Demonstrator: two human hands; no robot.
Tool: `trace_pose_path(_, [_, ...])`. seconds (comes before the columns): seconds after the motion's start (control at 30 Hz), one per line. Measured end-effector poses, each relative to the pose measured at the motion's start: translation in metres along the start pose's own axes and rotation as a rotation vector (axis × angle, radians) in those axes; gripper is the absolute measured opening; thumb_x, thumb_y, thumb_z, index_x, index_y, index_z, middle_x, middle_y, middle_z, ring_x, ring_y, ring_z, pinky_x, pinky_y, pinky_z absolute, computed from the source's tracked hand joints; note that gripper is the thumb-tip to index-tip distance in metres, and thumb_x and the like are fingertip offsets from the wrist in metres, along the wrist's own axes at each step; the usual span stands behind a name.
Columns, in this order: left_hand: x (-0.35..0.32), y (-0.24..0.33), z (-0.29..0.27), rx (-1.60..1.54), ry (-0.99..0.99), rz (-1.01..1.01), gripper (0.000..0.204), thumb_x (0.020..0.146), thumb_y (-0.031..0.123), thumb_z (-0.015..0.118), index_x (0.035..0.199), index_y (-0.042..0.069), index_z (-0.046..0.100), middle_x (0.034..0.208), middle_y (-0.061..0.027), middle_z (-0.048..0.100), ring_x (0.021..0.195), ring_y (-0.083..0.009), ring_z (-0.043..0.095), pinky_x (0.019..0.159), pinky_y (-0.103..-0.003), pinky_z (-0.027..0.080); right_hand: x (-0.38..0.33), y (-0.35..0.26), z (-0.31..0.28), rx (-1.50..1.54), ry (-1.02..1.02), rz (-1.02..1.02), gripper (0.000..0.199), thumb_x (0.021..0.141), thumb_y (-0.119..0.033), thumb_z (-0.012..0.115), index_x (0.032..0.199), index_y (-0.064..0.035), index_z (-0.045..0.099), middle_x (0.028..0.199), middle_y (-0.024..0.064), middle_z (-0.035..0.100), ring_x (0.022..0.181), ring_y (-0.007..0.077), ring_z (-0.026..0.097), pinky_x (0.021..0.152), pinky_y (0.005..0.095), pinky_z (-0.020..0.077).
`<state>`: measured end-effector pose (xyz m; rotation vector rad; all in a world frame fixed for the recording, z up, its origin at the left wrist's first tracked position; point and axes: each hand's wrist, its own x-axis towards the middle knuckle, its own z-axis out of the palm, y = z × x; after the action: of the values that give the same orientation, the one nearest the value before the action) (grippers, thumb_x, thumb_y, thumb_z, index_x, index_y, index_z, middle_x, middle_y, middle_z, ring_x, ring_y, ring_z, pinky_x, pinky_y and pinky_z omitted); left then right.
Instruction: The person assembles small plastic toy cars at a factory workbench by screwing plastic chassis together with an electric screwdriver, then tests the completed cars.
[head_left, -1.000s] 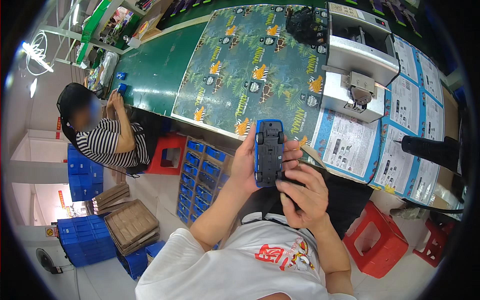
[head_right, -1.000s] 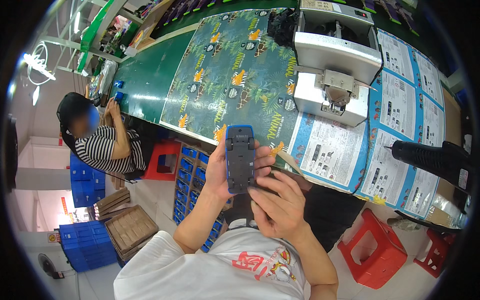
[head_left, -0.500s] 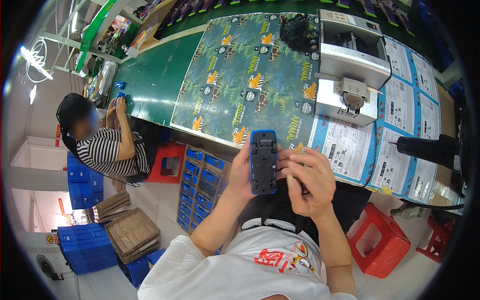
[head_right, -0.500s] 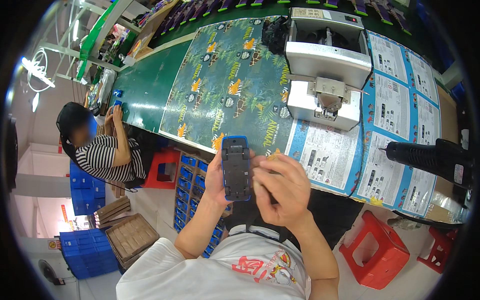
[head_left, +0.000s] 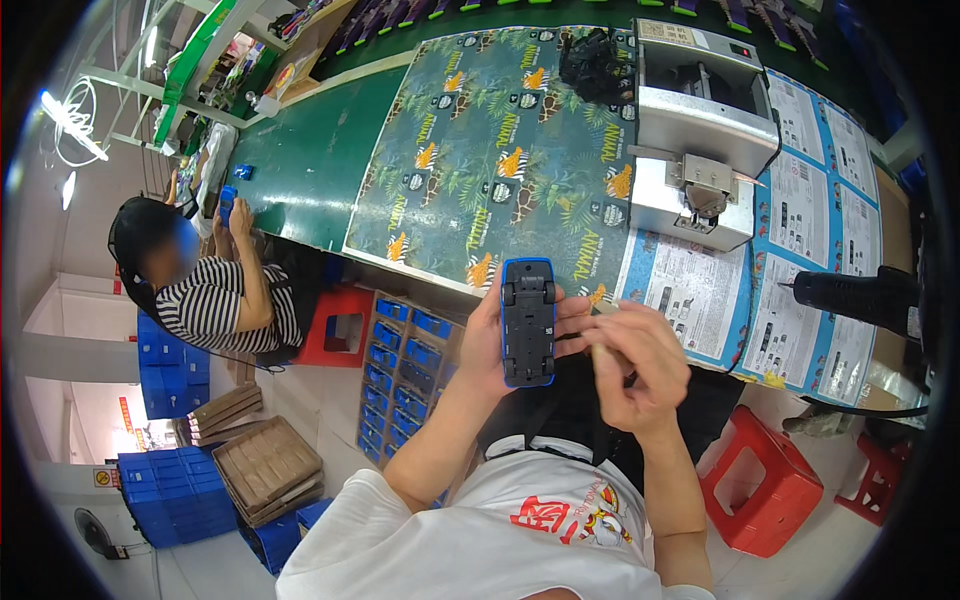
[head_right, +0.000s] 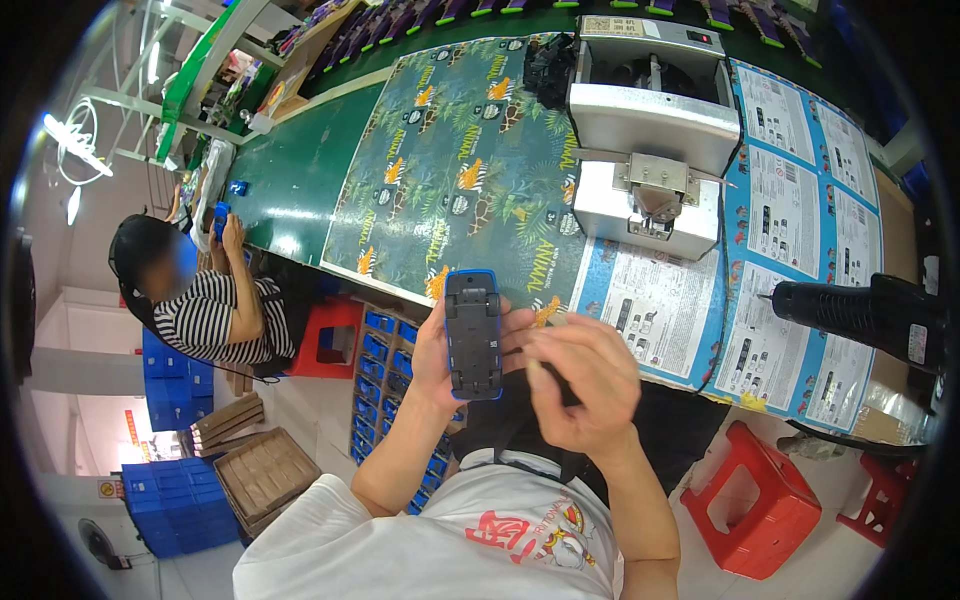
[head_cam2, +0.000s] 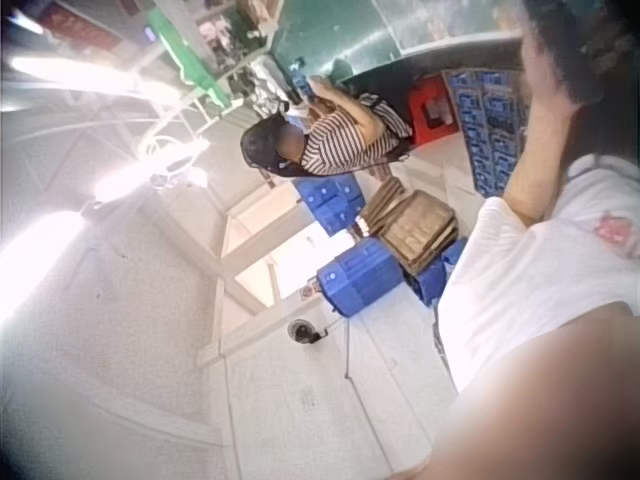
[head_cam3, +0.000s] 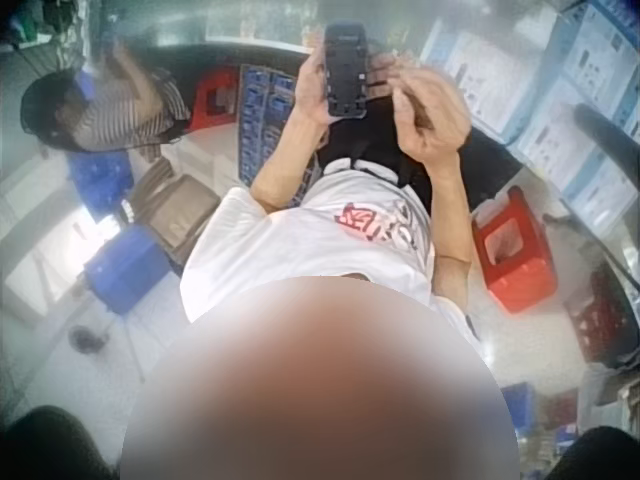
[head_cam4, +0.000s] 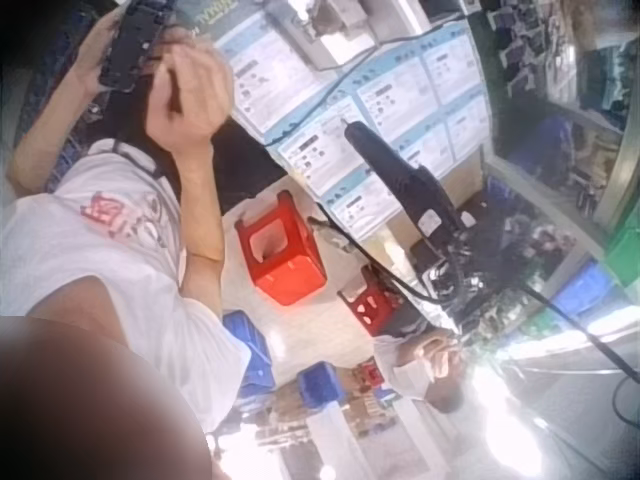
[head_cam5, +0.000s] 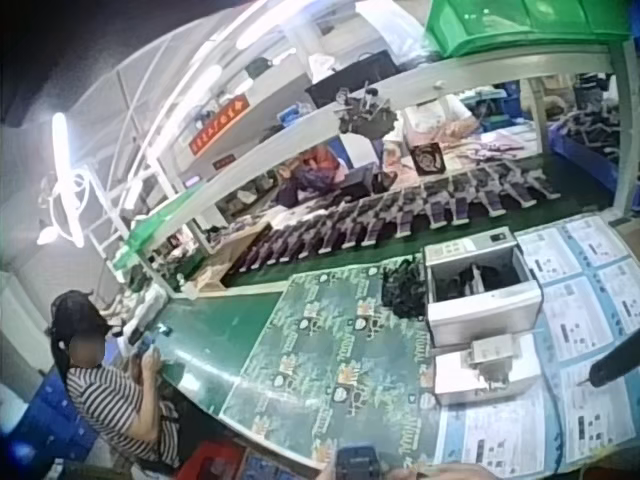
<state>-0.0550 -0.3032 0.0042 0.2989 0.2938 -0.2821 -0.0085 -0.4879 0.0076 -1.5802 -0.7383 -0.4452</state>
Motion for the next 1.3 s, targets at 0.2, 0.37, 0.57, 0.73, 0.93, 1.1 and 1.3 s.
trace_pose_path(0.2, [-0.003,0.005,-0.004,-0.034,-0.054,-0.015,0.073,0.099,0.061,0.027,0.121,-0.002,0.056,0.128,-0.0285,0.056,0.113,-0.0422,0.059,0.097,-0.056,0.047,-0.019,0.003,-0.059,-0.315,0.507,0.097,0.038,0.096,-0.028,0.046,0.100,0.0076,0.059,0.092,0.0185,0.063,0.085,0.0285,0.059,0.081,0.0408,0.0490])
trace_pose_path(0.37, [-0.006,-0.005,-0.002,0.105,-0.060,0.027,0.063,0.094,0.058,0.047,0.123,0.002,0.053,0.111,-0.0152,0.062,0.096,-0.0265,0.066,0.081,-0.042,0.058,0.017,0.012,-0.130,-0.664,0.670,-0.193,0.043,0.100,-0.019,0.040,0.129,0.0133,0.042,0.133,0.0276,0.047,0.125,0.0381,0.048,0.111,0.0465,0.0364])
trace_pose_path(0.57, [-0.011,0.001,0.011,0.299,0.038,0.054,0.037,0.095,0.033,0.060,0.111,0.000,0.057,0.099,-0.0115,0.062,0.083,-0.0208,0.066,0.074,-0.037,0.059,0.071,0.021,-0.155,-0.446,0.725,-0.047,0.053,0.105,-0.030,0.027,0.143,0.0073,0.031,0.145,0.0226,0.039,0.132,0.0339,0.044,0.109,0.0427,0.0376])
trace_pose_path(0.73, [-0.008,0.016,0.032,0.461,0.059,0.154,0.036,0.094,0.037,0.063,0.108,0.006,0.053,0.088,-0.0086,0.062,0.068,-0.0156,0.066,0.062,-0.029,0.057,0.099,0.024,-0.168,0.311,0.680,0.365,0.066,0.102,-0.052,0.028,0.145,-0.0018,0.035,0.141,0.0194,0.047,0.127,0.0298,0.049,0.113,0.0396,0.0325])
trace_pose_path(0.93, [0.005,0.034,0.040,0.451,0.026,0.206,0.037,0.095,0.036,0.060,0.111,0.004,0.053,0.093,-0.0087,0.061,0.072,-0.0164,0.065,0.065,-0.031,0.057,0.092,0.058,-0.183,0.542,0.496,0.356,0.065,0.099,-0.057,0.039,0.133,-0.0014,0.042,0.085,0.0057,0.045,0.074,0.0136,0.043,0.073,0.0254,0.0397])
trace_pose_path(1.1, [0.032,0.041,0.014,0.544,0.001,0.236,0.039,0.097,0.037,0.058,0.113,0.002,0.055,0.093,-0.0095,0.062,0.076,-0.0172,0.067,0.067,-0.031,0.056,0.089,0.068,-0.193,0.726,0.416,0.280,0.059,0.101,-0.048,0.041,0.129,0.0045,0.042,0.082,0.0052,0.038,0.072,0.0139,0.037,0.067,0.0264,0.0348])
trace_pose_path(1.3, [0.032,0.048,-0.003,0.247,-0.140,0.247,0.041,0.099,0.040,0.053,0.116,0.002,0.053,0.098,-0.0122,0.063,0.081,-0.0240,0.068,0.075,-0.036,0.057,0.081,0.078,-0.200,0.716,0.356,0.246,0.075,0.092,-0.059,0.052,0.126,0.0065,0.042,0.085,0.0084,0.043,0.073,0.0161,0.040,0.069,0.0276,0.0360])
